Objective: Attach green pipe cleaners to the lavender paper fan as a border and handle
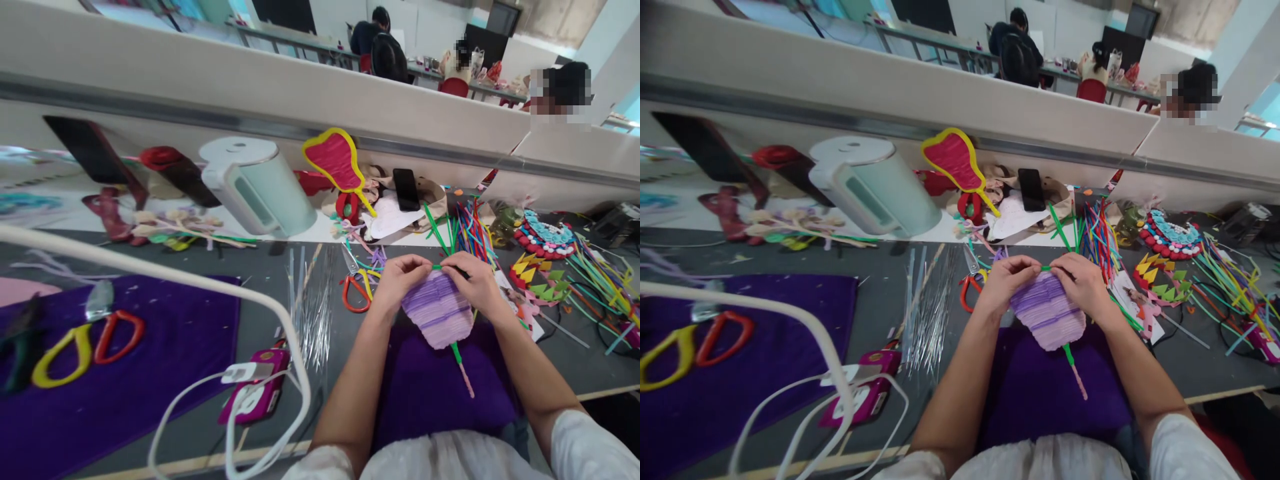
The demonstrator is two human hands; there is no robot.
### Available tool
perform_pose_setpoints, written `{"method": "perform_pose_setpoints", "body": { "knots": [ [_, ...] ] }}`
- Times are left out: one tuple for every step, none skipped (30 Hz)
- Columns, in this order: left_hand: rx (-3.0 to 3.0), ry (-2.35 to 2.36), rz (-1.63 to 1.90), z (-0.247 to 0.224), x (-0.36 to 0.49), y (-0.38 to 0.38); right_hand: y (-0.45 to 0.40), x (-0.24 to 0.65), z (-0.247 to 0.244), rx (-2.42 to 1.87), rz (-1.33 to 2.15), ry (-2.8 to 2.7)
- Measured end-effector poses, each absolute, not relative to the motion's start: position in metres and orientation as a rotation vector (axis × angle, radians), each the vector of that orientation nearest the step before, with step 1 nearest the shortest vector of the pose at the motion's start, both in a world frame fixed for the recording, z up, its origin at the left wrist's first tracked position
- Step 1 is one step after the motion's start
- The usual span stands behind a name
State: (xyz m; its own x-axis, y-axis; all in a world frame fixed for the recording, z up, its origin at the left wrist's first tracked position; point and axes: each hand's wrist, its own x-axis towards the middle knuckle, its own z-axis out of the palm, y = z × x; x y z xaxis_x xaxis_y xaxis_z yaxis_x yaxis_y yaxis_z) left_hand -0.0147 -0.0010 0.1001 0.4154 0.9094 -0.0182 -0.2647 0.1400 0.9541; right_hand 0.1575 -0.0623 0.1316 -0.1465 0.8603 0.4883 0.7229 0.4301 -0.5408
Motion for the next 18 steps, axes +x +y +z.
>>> {"method": "perform_pose_setpoints", "body": {
  "knots": [
    [1.102,0.707,0.964,0.1,-0.015,-0.001,-0.061,0.158,0.134,-1.344,0.236,-1.907],
    [1.095,0.678,0.957,0.1,-0.014,-0.002,-0.061,0.159,0.136,-1.351,0.242,-1.904],
    [1.093,0.647,0.945,0.099,-0.014,-0.002,-0.06,0.16,0.138,-1.361,0.246,-1.899],
    [1.103,0.621,0.93,0.097,-0.013,-0.002,-0.058,0.162,0.139,-1.373,0.249,-1.888],
    [1.122,0.606,0.911,0.095,-0.012,-0.001,-0.057,0.165,0.141,-1.386,0.252,-1.872],
    [1.147,0.605,0.888,0.093,-0.011,-0.001,-0.056,0.168,0.142,-1.402,0.259,-1.854],
    [1.167,0.614,0.867,0.092,-0.01,-0.001,-0.055,0.172,0.144,-1.421,0.272,-1.839],
    [1.174,0.626,0.848,0.092,-0.009,-0.001,-0.053,0.175,0.146,-1.442,0.29,-1.834],
    [1.168,0.638,0.832,0.092,-0.009,0.0,-0.052,0.179,0.148,-1.463,0.315,-1.845],
    [1.154,0.648,0.819,0.094,-0.009,0.001,-0.051,0.183,0.151,-1.482,0.344,-1.867],
    [1.147,0.655,0.809,0.096,-0.009,0.003,-0.049,0.187,0.155,-1.494,0.376,-1.897],
    [1.154,0.659,0.8,0.099,-0.01,0.006,-0.048,0.19,0.158,-1.495,0.407,-1.926],
    [1.18,0.659,0.785,0.103,-0.012,0.008,-0.046,0.192,0.161,-1.488,0.432,-1.947],
    [1.221,0.655,0.767,0.107,-0.013,0.011,-0.045,0.194,0.163,-1.477,0.448,-1.956],
    [1.265,0.647,0.744,0.111,-0.014,0.013,-0.044,0.196,0.165,-1.466,0.453,-1.955],
    [1.3,0.638,0.724,0.114,-0.015,0.014,-0.043,0.197,0.165,-1.455,0.454,-1.948],
    [1.325,0.634,0.711,0.116,-0.016,0.015,-0.043,0.197,0.163,-1.445,0.46,-1.939],
    [1.339,0.637,0.707,0.117,-0.017,0.015,-0.043,0.197,0.161,-1.434,0.474,-1.929]
  ]
}}
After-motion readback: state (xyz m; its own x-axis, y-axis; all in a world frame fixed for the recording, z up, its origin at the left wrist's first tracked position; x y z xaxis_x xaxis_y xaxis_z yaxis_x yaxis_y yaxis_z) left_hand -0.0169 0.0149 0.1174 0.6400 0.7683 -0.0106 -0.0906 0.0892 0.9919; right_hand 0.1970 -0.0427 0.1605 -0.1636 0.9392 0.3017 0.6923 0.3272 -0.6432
